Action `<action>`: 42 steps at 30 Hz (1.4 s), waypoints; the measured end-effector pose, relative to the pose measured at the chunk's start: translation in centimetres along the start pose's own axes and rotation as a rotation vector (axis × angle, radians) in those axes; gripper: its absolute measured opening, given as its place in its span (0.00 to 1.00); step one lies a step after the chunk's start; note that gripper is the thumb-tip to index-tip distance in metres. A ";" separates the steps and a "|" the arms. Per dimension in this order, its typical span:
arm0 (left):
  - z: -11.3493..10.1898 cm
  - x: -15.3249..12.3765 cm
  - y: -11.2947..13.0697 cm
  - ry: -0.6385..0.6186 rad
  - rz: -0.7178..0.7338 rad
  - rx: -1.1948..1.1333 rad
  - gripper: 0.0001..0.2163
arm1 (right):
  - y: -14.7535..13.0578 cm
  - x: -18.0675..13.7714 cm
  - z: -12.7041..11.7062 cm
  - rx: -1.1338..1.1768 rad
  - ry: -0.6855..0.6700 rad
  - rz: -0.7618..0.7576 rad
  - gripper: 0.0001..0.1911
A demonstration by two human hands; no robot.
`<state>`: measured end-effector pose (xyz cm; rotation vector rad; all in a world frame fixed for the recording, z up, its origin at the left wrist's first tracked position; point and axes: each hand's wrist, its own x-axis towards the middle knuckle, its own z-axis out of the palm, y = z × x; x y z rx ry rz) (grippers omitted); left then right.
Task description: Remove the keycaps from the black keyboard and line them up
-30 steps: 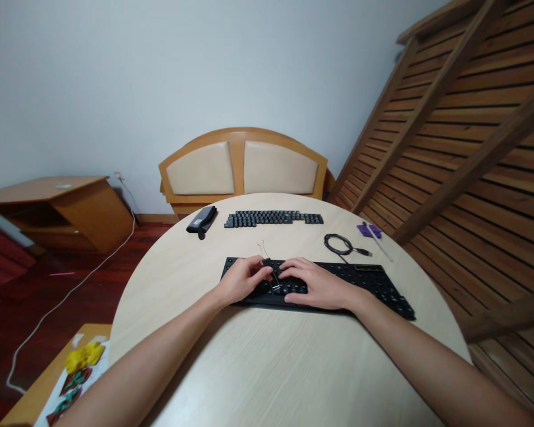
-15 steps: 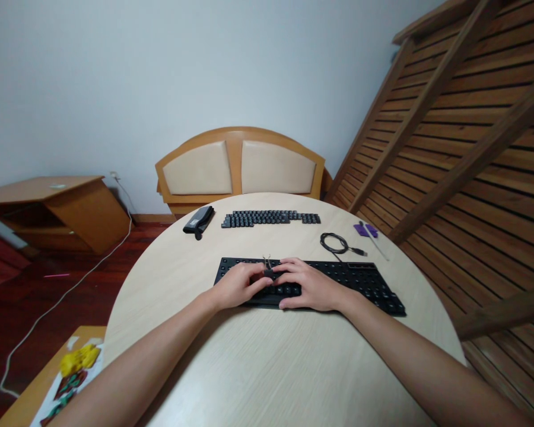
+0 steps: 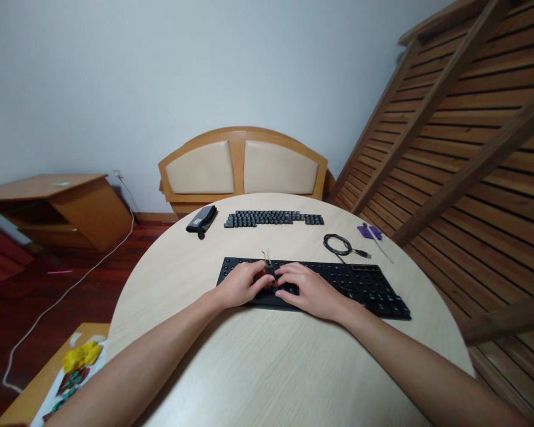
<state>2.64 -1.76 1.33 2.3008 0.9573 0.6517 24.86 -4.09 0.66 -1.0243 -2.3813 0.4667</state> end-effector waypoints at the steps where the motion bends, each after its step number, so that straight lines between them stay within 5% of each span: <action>1: 0.1 0.1 -0.2 0.001 -0.012 -0.033 0.11 | -0.1 0.0 0.1 0.006 0.006 0.012 0.07; 7: 0.3 0.0 -0.7 0.009 -0.032 -0.133 0.11 | -0.5 0.2 0.6 -0.005 0.032 0.051 0.05; 23: 2.0 -1.0 1.5 0.113 -0.030 0.338 0.12 | -0.2 0.1 0.0 0.005 -0.039 -0.019 0.07; 28: 2.1 -0.7 1.2 0.184 -0.146 0.169 0.12 | -0.1 0.0 0.2 0.026 -0.016 0.015 0.08; 42: 2.1 -0.2 0.2 0.196 -0.173 -0.266 0.13 | -0.3 0.3 1.0 0.013 0.040 0.046 0.05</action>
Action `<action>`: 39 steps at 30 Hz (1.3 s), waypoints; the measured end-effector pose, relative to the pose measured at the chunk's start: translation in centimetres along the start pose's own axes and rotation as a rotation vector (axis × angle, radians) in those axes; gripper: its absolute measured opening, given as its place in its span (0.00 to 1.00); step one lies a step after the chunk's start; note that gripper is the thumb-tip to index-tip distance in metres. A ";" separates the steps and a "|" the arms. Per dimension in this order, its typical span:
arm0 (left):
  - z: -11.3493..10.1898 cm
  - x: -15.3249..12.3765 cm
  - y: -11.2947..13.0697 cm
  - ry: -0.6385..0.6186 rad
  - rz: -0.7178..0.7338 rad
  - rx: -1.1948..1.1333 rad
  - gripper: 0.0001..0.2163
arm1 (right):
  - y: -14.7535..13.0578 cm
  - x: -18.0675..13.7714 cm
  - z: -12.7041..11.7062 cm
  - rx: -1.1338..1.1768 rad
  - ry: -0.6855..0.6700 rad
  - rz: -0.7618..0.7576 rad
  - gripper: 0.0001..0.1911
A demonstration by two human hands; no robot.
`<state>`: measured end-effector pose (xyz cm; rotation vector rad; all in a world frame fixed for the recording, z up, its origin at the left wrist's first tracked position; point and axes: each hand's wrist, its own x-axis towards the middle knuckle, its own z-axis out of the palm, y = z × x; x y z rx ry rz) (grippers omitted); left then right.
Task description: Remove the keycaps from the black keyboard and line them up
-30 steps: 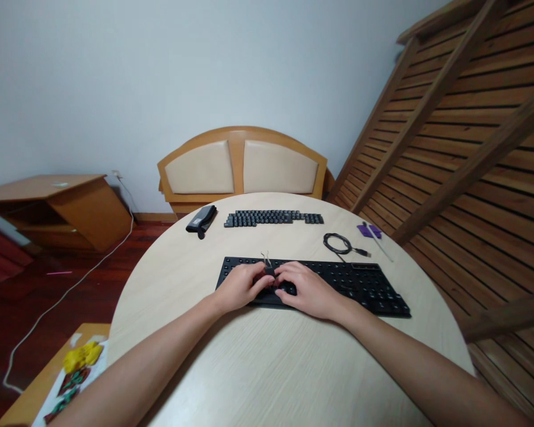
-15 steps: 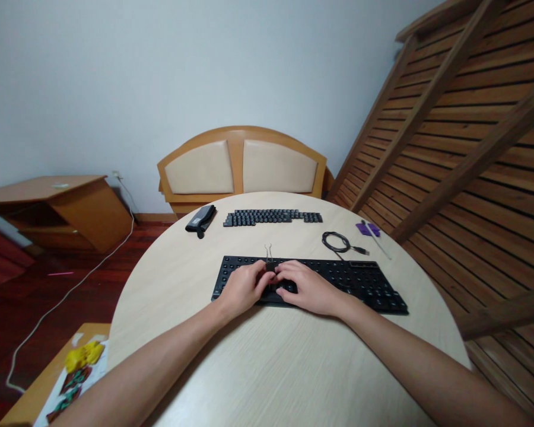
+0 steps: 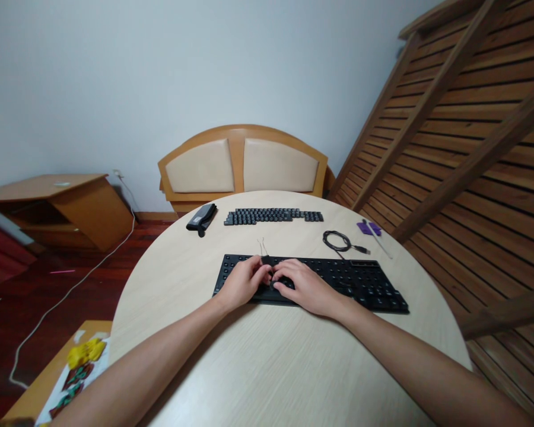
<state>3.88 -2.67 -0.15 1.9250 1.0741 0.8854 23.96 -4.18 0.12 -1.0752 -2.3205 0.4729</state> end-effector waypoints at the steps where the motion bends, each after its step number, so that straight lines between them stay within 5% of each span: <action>1: 0.1 0.1 -0.2 -0.001 -0.021 -0.068 0.13 | 0.0 0.0 0.0 0.005 0.007 0.000 0.05; 15: 0.0 -0.3 -0.8 0.026 0.048 -0.100 0.13 | 0.4 0.1 0.1 0.132 0.056 0.034 0.04; 39: -0.1 -0.1 -1.0 0.066 0.008 -0.129 0.13 | 0.7 0.0 0.2 0.445 0.020 0.066 0.16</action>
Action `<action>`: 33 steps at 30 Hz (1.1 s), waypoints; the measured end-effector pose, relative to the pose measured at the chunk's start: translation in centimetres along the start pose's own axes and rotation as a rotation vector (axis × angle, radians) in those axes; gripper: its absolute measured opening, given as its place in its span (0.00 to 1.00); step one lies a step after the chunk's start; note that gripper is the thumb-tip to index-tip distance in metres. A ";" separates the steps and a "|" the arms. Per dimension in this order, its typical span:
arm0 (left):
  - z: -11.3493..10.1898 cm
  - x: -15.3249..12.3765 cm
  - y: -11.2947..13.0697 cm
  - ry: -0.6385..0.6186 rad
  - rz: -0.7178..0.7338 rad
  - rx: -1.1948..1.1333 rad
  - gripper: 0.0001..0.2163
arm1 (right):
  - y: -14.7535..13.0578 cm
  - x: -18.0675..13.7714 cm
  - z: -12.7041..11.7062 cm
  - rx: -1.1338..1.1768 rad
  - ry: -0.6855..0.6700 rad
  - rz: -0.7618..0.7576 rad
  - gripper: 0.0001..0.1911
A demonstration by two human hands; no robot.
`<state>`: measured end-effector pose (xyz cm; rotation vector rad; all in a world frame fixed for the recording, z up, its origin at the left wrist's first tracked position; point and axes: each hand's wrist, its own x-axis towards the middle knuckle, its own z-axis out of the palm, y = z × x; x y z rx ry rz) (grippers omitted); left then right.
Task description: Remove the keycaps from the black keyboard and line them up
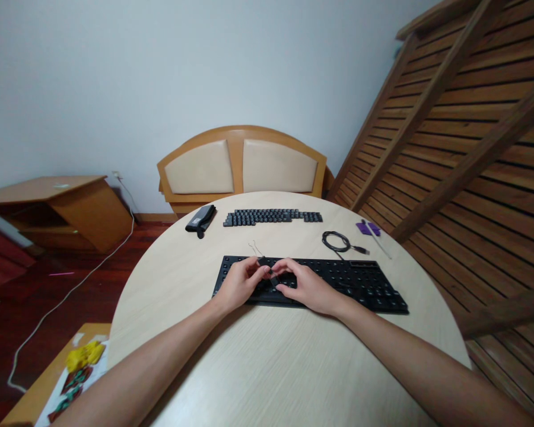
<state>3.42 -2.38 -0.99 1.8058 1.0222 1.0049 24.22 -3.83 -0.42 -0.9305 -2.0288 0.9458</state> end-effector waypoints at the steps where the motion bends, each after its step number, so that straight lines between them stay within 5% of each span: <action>1: 0.0 0.0 0.1 0.000 0.002 0.008 0.13 | 0.0 0.0 0.0 -0.001 0.003 -0.001 0.16; 8: -0.1 -0.1 0.4 0.012 0.016 0.118 0.14 | 0.0 0.1 -0.1 -0.078 -0.004 0.036 0.08; 20: -0.2 -0.3 0.8 0.023 0.025 0.212 0.15 | -1.2 0.2 -0.7 -0.141 -0.061 0.034 0.09; 29: -0.4 -0.6 0.8 0.046 -0.002 0.278 0.13 | 0.4 1.7 -2.6 -0.089 0.116 0.089 0.11; 33: -0.4 -0.6 0.9 0.037 -0.015 0.315 0.14 | 2.2 4.5 -3.6 -0.237 0.129 0.097 0.13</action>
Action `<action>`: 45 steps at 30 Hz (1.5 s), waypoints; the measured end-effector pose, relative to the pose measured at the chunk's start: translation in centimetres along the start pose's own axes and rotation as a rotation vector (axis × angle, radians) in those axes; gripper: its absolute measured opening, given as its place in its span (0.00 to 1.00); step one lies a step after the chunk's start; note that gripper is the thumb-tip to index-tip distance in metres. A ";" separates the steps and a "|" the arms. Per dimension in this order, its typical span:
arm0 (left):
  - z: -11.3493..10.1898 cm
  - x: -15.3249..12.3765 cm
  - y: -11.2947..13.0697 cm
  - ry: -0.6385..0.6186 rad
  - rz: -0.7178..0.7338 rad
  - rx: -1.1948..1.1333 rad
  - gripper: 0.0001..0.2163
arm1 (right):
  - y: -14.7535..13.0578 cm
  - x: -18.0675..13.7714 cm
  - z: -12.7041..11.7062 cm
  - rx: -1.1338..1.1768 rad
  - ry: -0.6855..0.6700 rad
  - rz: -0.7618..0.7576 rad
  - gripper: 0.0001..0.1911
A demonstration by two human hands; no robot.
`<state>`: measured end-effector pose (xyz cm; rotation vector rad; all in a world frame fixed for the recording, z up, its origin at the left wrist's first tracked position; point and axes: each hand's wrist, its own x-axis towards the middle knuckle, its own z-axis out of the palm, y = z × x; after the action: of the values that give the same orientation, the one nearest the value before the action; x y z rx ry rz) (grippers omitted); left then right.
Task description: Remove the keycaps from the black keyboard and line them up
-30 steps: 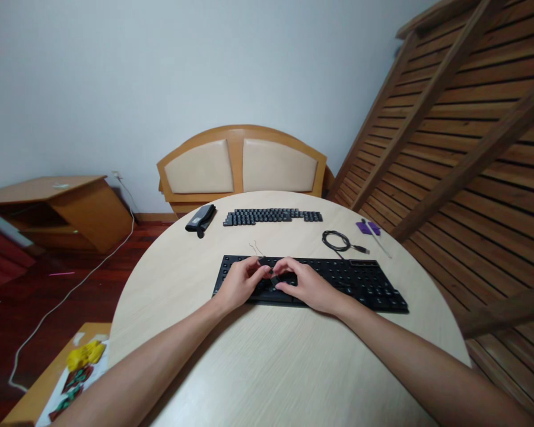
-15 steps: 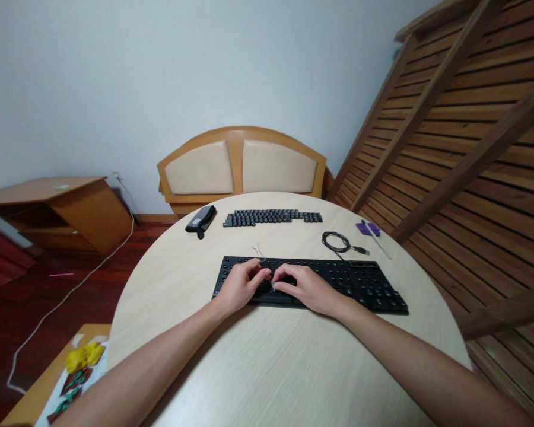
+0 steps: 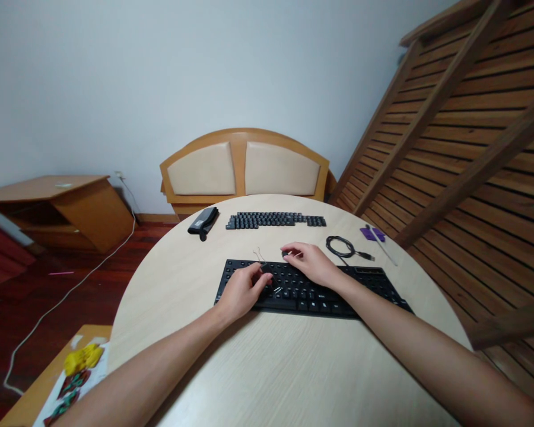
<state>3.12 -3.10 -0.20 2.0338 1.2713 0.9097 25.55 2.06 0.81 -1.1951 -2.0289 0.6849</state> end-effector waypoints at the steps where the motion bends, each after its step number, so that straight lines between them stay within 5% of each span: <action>1: 0.0 0.0 0.0 0.000 -0.002 0.007 0.14 | 0.4 1.0 0.0 -0.062 0.006 -0.006 0.12; 9: 0.0 -0.1 0.3 0.014 -0.017 0.022 0.14 | 1.2 8.7 1.0 -0.575 -0.087 0.025 0.13; 17: 0.2 -0.1 0.0 0.011 -0.025 0.024 0.14 | 1.2 13.5 3.4 -0.695 -0.087 0.104 0.12; 45: 0.3 -0.2 0.2 -0.016 -0.037 0.066 0.12 | 1.9 15.6 5.3 -0.723 -0.032 0.232 0.16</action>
<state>3.35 -3.40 -0.31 2.0568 1.3426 0.8426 17.04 16.31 0.54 -1.8498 -2.2609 0.0437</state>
